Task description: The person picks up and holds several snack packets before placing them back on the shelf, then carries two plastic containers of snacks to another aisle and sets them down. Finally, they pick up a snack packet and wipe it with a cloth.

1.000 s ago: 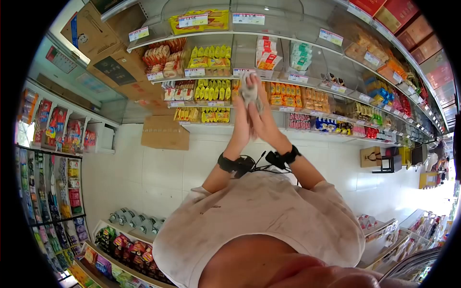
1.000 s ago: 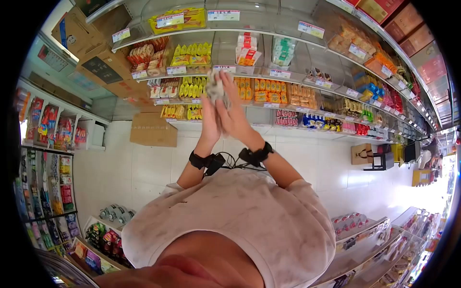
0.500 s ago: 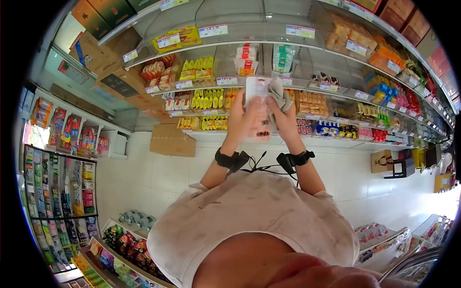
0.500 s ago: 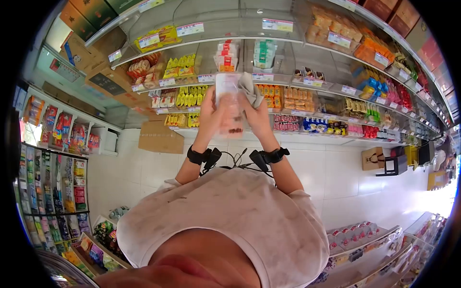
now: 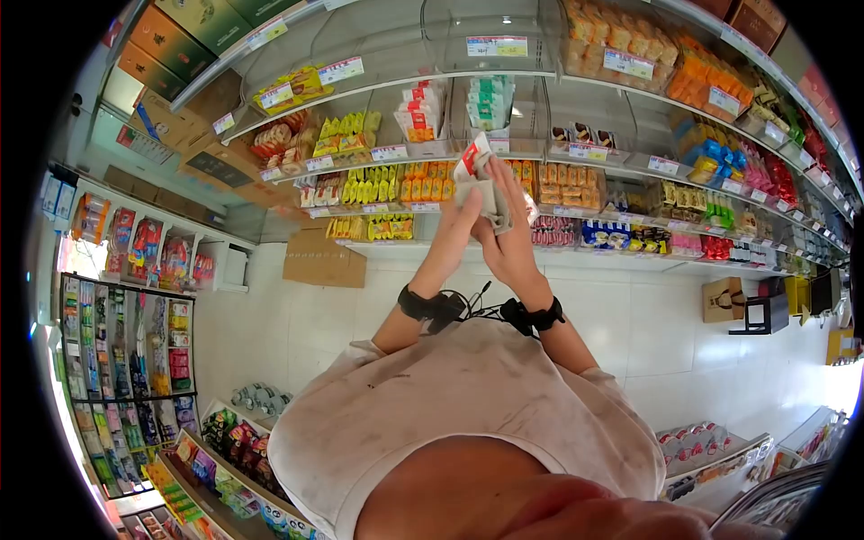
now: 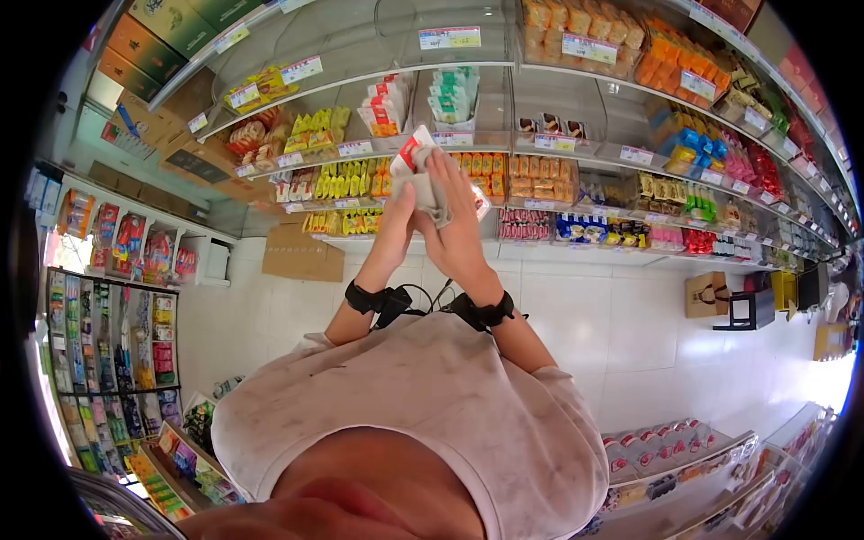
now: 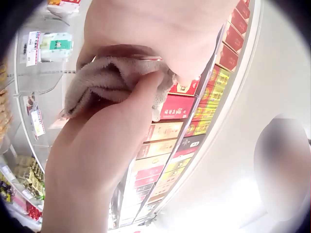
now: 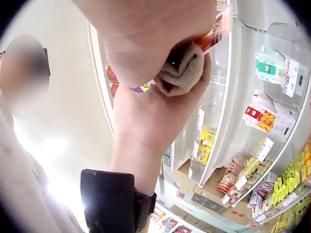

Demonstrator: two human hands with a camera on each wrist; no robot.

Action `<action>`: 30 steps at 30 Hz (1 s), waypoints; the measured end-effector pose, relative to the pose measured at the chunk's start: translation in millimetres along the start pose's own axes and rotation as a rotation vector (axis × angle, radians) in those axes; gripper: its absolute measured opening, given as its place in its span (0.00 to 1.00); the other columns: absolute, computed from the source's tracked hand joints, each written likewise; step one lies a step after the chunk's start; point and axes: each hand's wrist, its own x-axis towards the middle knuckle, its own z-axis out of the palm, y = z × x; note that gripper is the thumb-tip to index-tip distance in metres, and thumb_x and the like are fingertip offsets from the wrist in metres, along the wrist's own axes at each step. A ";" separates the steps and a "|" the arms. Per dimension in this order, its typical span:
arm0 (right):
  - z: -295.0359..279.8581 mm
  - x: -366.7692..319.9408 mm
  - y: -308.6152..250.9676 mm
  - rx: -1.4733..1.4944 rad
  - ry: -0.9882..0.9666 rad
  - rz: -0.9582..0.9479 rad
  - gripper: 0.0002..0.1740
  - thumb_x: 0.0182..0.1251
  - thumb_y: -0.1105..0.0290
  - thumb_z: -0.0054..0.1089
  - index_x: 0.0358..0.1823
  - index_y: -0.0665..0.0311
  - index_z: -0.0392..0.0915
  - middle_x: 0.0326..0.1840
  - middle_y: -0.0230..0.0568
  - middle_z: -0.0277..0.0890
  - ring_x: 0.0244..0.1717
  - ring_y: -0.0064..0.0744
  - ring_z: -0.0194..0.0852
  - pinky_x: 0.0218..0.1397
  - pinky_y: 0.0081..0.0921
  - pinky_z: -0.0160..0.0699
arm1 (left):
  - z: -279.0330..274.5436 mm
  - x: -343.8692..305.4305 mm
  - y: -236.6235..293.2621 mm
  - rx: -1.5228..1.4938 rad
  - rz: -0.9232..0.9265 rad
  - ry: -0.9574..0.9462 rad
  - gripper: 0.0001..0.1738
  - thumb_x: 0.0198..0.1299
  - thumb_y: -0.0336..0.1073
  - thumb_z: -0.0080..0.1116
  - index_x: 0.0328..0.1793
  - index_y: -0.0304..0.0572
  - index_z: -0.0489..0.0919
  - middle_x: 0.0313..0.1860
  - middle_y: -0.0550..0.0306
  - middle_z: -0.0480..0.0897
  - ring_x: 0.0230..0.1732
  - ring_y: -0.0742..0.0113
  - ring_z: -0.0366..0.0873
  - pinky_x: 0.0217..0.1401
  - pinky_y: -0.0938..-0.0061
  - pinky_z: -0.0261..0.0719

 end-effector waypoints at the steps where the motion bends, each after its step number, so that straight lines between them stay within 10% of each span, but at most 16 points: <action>1: -3.1 1.9 5.2 -0.087 0.024 -0.010 0.36 0.66 0.76 0.56 0.76 0.68 0.59 0.81 0.51 0.54 0.80 0.52 0.51 0.82 0.43 0.45 | 6.4 0.5 0.9 0.079 0.097 0.014 0.32 0.74 0.45 0.55 0.75 0.33 0.64 0.65 0.54 0.75 0.65 0.70 0.72 0.64 0.73 0.73; 5: 5.5 -11.8 44.7 0.447 0.106 0.439 0.27 0.73 0.73 0.52 0.72 0.71 0.63 0.72 0.57 0.65 0.66 0.51 0.71 0.70 0.34 0.67 | -0.1 6.4 -4.5 0.368 0.252 0.086 0.23 0.73 0.38 0.56 0.68 0.32 0.71 0.60 0.56 0.80 0.57 0.73 0.78 0.59 0.75 0.77; 6: 4.7 -7.9 53.7 0.224 0.161 0.202 0.23 0.75 0.72 0.50 0.68 0.74 0.67 0.61 0.54 0.74 0.53 0.42 0.76 0.58 0.32 0.74 | -8.2 4.7 -2.5 0.432 0.225 0.107 0.20 0.73 0.36 0.56 0.66 0.32 0.73 0.59 0.57 0.81 0.56 0.74 0.78 0.59 0.76 0.77; 9: 5.7 -6.7 63.4 0.498 0.199 0.289 0.20 0.76 0.71 0.52 0.65 0.74 0.70 0.54 0.43 0.78 0.51 0.30 0.74 0.56 0.30 0.74 | -23.5 14.5 11.4 0.308 0.358 0.259 0.18 0.71 0.31 0.59 0.64 0.32 0.75 0.55 0.58 0.83 0.51 0.75 0.81 0.54 0.79 0.78; 12: 10.6 -11.7 48.7 0.945 0.186 0.806 0.19 0.76 0.70 0.55 0.62 0.73 0.72 0.54 0.38 0.79 0.50 0.20 0.72 0.54 0.26 0.74 | -34.6 26.4 20.3 0.288 0.330 0.221 0.16 0.71 0.33 0.61 0.61 0.33 0.77 0.55 0.57 0.83 0.51 0.75 0.81 0.54 0.78 0.78; 15: 22.8 -5.5 36.7 0.735 -0.016 0.467 0.19 0.75 0.67 0.59 0.60 0.73 0.74 0.50 0.35 0.81 0.47 0.15 0.73 0.49 0.20 0.75 | -45.0 31.1 18.2 0.228 0.267 0.182 0.16 0.70 0.33 0.62 0.60 0.33 0.78 0.53 0.58 0.84 0.49 0.77 0.80 0.52 0.79 0.77; 23: 94.6 44.1 23.7 0.535 0.024 0.544 0.15 0.75 0.66 0.61 0.50 0.73 0.81 0.35 0.30 0.82 0.34 0.13 0.73 0.36 0.17 0.74 | -148.0 32.1 48.7 0.172 0.078 0.103 0.16 0.72 0.40 0.61 0.53 0.33 0.83 0.43 0.64 0.86 0.38 0.85 0.76 0.38 0.86 0.72; 26: 119.5 75.5 22.9 0.431 0.145 0.705 0.16 0.77 0.65 0.58 0.53 0.74 0.79 0.41 0.33 0.83 0.40 0.14 0.74 0.41 0.17 0.74 | -198.4 33.5 64.6 0.105 0.138 0.239 0.17 0.72 0.42 0.60 0.52 0.32 0.83 0.40 0.65 0.86 0.36 0.84 0.76 0.38 0.84 0.72; 30: 170.0 113.8 -13.5 0.158 0.311 0.203 0.17 0.76 0.68 0.55 0.60 0.69 0.77 0.55 0.44 0.80 0.52 0.30 0.76 0.57 0.29 0.74 | -249.4 43.5 54.3 0.217 0.029 0.109 0.19 0.74 0.44 0.56 0.54 0.32 0.81 0.42 0.60 0.85 0.43 0.79 0.80 0.45 0.80 0.79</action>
